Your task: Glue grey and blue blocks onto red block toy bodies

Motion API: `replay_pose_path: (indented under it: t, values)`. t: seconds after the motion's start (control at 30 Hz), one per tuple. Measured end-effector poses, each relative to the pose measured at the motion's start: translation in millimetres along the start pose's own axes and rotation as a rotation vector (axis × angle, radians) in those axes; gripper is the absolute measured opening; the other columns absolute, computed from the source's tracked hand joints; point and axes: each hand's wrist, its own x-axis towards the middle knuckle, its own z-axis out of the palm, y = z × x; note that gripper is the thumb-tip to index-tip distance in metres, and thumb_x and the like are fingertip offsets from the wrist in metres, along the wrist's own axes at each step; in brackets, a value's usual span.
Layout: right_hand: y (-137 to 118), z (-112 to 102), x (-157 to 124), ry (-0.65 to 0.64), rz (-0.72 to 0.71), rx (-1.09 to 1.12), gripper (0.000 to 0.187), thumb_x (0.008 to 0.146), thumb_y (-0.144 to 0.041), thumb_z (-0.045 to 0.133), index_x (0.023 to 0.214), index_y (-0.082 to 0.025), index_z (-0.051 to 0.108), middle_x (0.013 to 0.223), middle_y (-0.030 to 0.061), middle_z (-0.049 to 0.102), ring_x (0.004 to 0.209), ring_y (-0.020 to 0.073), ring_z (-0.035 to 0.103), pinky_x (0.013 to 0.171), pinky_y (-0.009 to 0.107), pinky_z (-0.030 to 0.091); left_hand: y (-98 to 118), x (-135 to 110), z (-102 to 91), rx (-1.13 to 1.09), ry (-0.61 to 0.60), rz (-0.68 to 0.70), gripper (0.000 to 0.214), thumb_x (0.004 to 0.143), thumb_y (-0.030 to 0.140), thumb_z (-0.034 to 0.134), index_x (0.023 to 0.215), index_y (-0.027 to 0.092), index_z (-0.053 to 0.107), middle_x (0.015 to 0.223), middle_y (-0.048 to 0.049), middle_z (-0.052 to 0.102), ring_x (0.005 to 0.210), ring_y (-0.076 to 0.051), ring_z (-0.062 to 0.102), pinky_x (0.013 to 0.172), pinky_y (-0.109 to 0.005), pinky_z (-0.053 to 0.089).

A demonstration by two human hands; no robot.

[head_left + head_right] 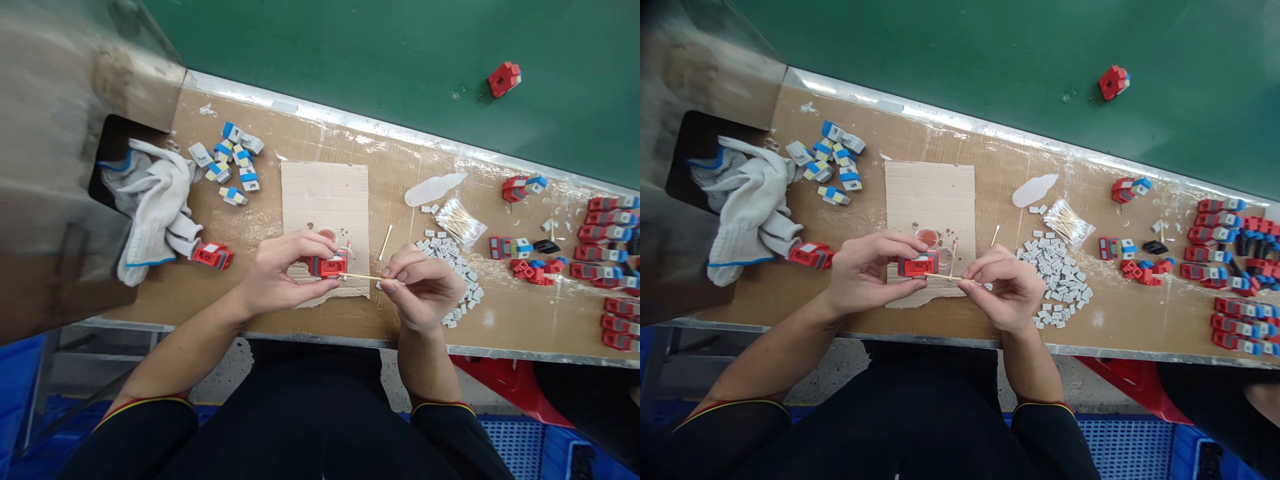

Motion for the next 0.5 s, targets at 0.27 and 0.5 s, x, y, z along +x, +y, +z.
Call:
replay_pose_path:
  t: [0.27, 0.5]
  values:
    - [-0.7, -6.0, 1.8, 0.072, 0.000, -0.014, 0.021, 0.090, -0.028, 0.084, 0.082, -0.026, 0.065, 0.068, -0.0040, 0.072, 0.055, 0.0138, 0.064, 0.052, 0.030, 0.048, -0.1, 0.2, -0.3, -0.016, 0.010, -0.003, 0.027, 0.083, 0.026, 0.091, 0.103, 0.021, 0.074, 0.098, -0.0081, 0.084, 0.092, -0.020, 0.082, 0.089, -0.034, 0.071]
    - [0.0, -3.3, -0.3, 0.098, -0.068, -0.025, 0.017, 0.090, -0.025, 0.083, 0.087, -0.027, 0.066, 0.070, -0.0033, 0.073, 0.053, 0.0149, 0.063, 0.050, 0.032, 0.047, 2.5, 0.0, 2.4, -0.022, -0.017, -0.006, 0.025, 0.083, 0.025, 0.090, 0.102, 0.020, 0.074, 0.098, -0.0093, 0.085, 0.088, -0.020, 0.083, 0.086, -0.033, 0.071]
